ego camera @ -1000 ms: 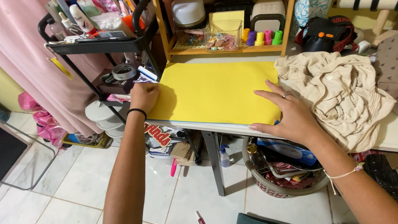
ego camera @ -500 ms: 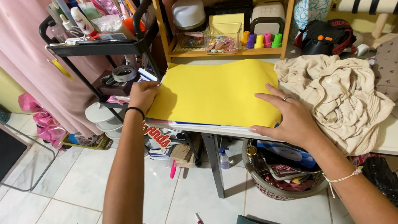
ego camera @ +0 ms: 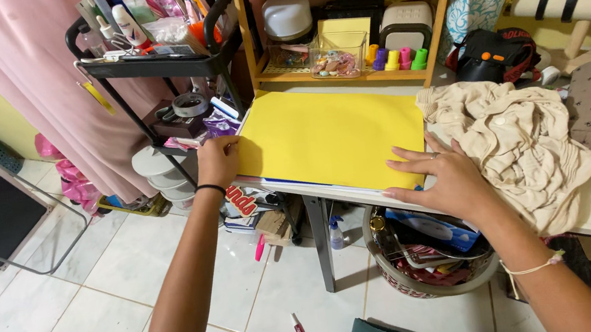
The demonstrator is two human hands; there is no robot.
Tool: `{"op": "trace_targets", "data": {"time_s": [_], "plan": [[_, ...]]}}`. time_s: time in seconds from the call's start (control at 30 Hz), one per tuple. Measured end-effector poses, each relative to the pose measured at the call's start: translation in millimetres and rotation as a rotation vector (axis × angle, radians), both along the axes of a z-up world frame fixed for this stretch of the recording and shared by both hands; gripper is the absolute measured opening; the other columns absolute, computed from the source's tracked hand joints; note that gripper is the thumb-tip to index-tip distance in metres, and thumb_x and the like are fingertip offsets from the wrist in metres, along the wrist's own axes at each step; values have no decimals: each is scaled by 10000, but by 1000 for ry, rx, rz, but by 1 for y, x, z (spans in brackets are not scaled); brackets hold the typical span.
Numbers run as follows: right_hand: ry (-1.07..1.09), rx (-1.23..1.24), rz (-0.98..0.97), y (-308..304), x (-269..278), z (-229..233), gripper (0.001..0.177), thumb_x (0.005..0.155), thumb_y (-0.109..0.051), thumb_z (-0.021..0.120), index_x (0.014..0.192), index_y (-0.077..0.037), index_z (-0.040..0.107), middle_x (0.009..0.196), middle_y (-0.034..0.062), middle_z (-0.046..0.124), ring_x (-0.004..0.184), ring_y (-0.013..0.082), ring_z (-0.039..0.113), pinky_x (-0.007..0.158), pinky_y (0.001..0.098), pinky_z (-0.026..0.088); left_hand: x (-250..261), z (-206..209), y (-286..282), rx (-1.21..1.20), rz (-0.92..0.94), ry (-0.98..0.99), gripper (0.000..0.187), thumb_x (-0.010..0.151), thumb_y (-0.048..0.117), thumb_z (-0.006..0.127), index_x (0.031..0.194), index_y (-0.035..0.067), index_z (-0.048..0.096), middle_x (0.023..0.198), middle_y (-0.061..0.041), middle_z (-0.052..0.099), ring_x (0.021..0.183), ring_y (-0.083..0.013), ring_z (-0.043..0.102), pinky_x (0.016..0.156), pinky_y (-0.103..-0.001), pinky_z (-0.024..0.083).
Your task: The person organizes a cluttered desk by moving bottles, notebooks, and a comb, then wipes the surface with a cloth. They handle a yellow folder, a blue notebook, and eyeglasses, placing items into a basket and on a shelf.
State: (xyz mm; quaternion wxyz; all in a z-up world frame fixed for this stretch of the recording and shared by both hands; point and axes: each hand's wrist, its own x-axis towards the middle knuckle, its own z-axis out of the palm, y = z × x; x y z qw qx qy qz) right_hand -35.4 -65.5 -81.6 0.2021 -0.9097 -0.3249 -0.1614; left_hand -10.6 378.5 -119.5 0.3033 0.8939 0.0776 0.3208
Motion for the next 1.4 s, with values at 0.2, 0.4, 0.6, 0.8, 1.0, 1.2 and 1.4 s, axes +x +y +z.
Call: {"op": "trace_targets", "data": {"time_s": [0.2, 0.4, 0.6, 0.8, 1.0, 1.2, 1.4], "plan": [[41, 0, 12, -11, -1, -1, 520, 729, -572, 797, 1150, -266, 800, 1344, -68, 684, 1442, 402, 408, 1187, 526, 290, -5, 0, -9, -104, 58, -2, 218, 901, 184, 683, 1043, 60, 792, 884, -211, 756, 841, -332, 754, 795, -390, 577], [53, 22, 0, -12, -3, -2, 511, 731, -550, 802, 1160, -272, 799, 1336, -48, 682, 1441, 382, 423, 1190, 520, 297, -6, 21, 5, -233, -200, 163, 484, 864, 386, 791, 1217, 63, 717, 1118, -151, 767, 1005, -249, 737, 888, -379, 561], [59, 37, -2, -10, -5, 0, 496, 736, -528, 811, 1155, -264, 801, 1344, -17, 677, 1442, 373, 419, 1184, 530, 277, -61, 80, 1, 144, -533, 337, 773, 653, 313, 932, 1351, 135, 653, 1323, -102, 690, 1185, -224, 663, 1013, -374, 479], [-12, 3, -5, -9, -7, -1, 512, 738, -570, 786, 1153, -271, 799, 1328, -14, 685, 1426, 354, 446, 1188, 527, 291, -71, 86, 5, 235, -516, 384, 619, 700, 199, 870, 1293, 128, 706, 1320, -49, 718, 1091, -196, 734, 928, -344, 558], [-61, -27, -43, -8, -12, 1, 506, 742, -606, 761, 1134, -289, 802, 1292, -48, 708, 1361, 355, 522, 1153, 482, 383, -69, 79, 11, 189, -529, 442, 445, 812, 109, 779, 1253, 137, 729, 1305, -38, 721, 1048, -183, 762, 910, -307, 581], [-40, -45, -79, -7, -16, 5, 492, 739, -610, 758, 1126, -310, 802, 1280, -63, 705, 1363, 317, 537, 1145, 448, 405, -65, 76, 7, 193, -452, 444, 428, 830, 47, 740, 1243, 158, 726, 1309, -32, 711, 1074, -196, 742, 942, -308, 572], [-25, 0, -33, -8, -13, 4, 494, 765, -575, 753, 1153, -271, 797, 1324, -51, 691, 1360, 351, 521, 1133, 449, 413, -69, 77, 4, 214, -397, 431, 445, 812, 116, 768, 1250, 186, 736, 1297, -26, 739, 1064, -212, 749, 957, -331, 571]]}}
